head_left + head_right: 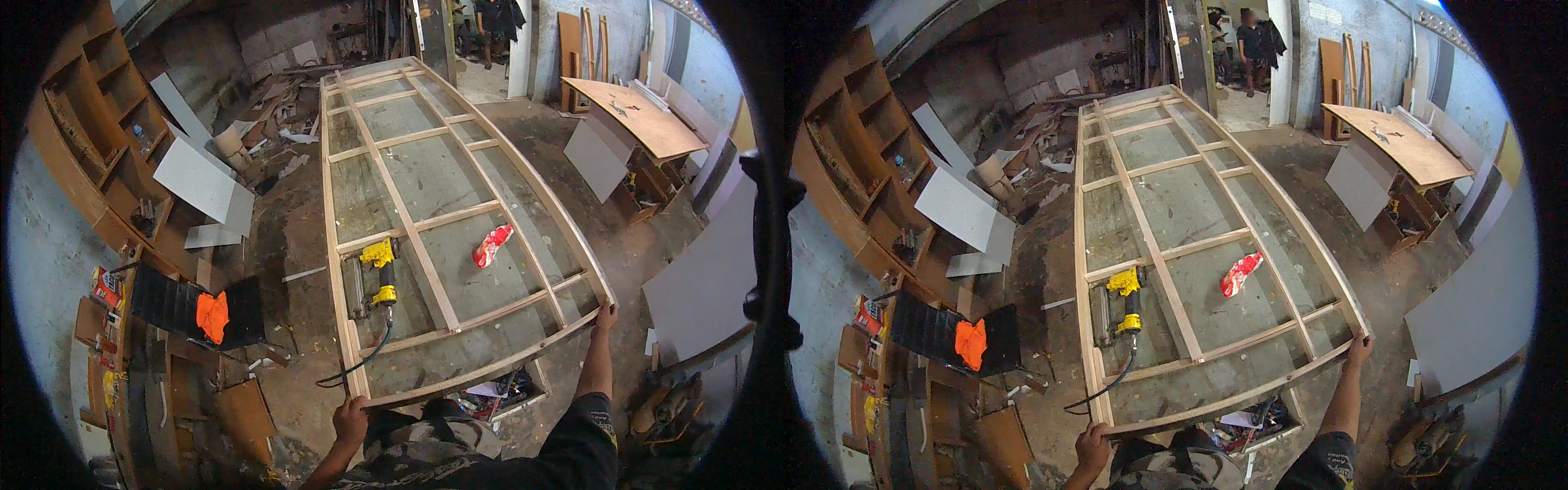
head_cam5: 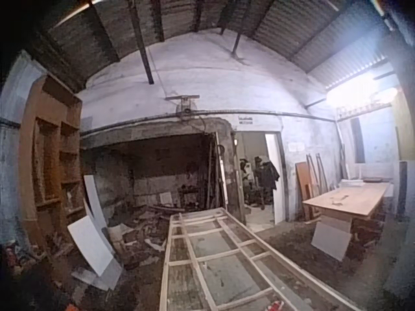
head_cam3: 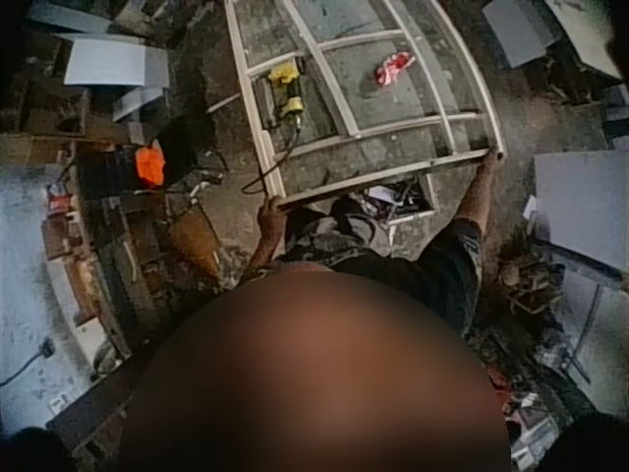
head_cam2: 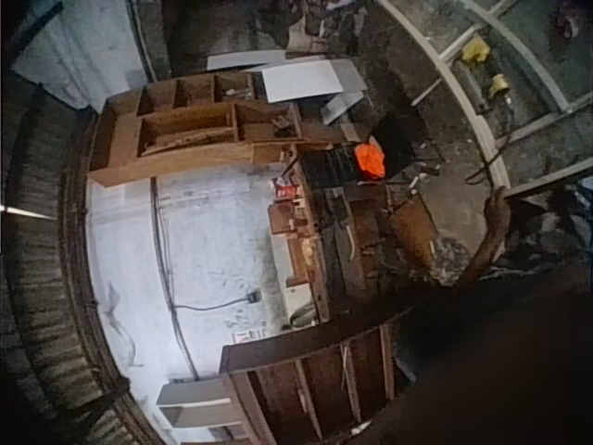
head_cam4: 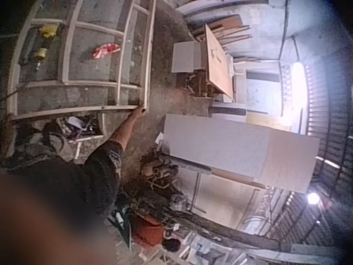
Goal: The person assembles a large wooden frame on a workbench, positioning thin wooden strips and securing them with a yellow pneumatic nail gun. They repeatedly align and fasten the strips while coworkers measure and assist nearby.
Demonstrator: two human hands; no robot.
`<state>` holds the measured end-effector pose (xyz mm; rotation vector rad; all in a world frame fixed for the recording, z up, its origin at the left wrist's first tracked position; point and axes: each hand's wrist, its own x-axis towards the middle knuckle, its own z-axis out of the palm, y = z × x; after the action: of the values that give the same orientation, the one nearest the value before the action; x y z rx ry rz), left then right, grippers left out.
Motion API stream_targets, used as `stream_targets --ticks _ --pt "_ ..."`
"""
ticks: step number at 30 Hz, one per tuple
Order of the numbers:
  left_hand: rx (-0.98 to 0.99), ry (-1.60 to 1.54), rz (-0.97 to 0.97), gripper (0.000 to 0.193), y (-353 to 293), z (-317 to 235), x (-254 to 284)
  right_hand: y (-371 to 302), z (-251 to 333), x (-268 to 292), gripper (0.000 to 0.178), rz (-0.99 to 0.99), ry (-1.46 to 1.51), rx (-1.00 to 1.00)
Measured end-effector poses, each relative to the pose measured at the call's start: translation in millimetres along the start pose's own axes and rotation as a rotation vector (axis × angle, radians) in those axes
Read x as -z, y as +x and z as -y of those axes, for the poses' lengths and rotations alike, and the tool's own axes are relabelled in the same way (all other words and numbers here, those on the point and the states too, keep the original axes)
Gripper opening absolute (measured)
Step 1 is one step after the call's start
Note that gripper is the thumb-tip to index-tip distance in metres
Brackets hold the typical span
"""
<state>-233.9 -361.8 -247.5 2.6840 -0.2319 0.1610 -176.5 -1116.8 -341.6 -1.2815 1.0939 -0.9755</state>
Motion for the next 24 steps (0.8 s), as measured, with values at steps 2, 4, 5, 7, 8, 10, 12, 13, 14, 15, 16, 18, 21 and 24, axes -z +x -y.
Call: stream_targets --ticks 2,4,5,7,8,10,12,13,14,15,16,18,21,24 --pt "-0.025 0.045 0.005 0.035 1 0 6 6 -5 3 0.033 0.024 0.011 0.020" --pt "-0.004 0.029 0.059 0.034 4 1 10 13 -12 6 0.033 0.070 0.023 0.055" --pt "-0.006 0.027 0.060 0.033 5 1 11 17 -15 8 0.033 0.118 0.040 0.083" --pt "-0.016 0.028 0.074 0.033 8 1 13 24 -20 8 0.035 0.152 0.044 0.099" --pt "-0.012 0.036 0.092 0.034 8 1 14 27 -20 10 0.036 0.138 0.030 0.089" --pt "0.005 -0.008 0.077 0.033 8 0 15 33 -20 9 0.039 0.070 -0.137 0.025" --pt "0.027 -0.016 0.106 0.032 7 0 15 36 -19 10 0.037 0.131 -0.114 0.080" --pt "0.035 -0.003 0.127 0.031 7 0 15 36 -18 11 0.036 0.108 -0.144 0.059" --pt "0.036 0.017 0.137 0.031 6 0 16 36 -16 12 0.035 0.185 -0.069 0.100" --pt "0.032 0.012 0.127 0.031 6 0 15 35 -15 13 0.033 0.214 -0.028 0.087" --pt "0.023 0.013 0.106 0.031 6 0 15 34 -13 15 0.032 0.183 -0.013 0.032" --pt "0.006 -0.010 0.071 0.031 6 1 14 31 -10 16 0.031 0.192 0.021 0.007" --pt "-0.008 -0.054 0.038 0.030 6 1 13 29 -7 14 0.030 0.151 0.029 0.017" --pt "0.008 -0.056 0.035 0.029 7 0 12 30 -6 12 0.029 0.145 -0.022 -0.008"
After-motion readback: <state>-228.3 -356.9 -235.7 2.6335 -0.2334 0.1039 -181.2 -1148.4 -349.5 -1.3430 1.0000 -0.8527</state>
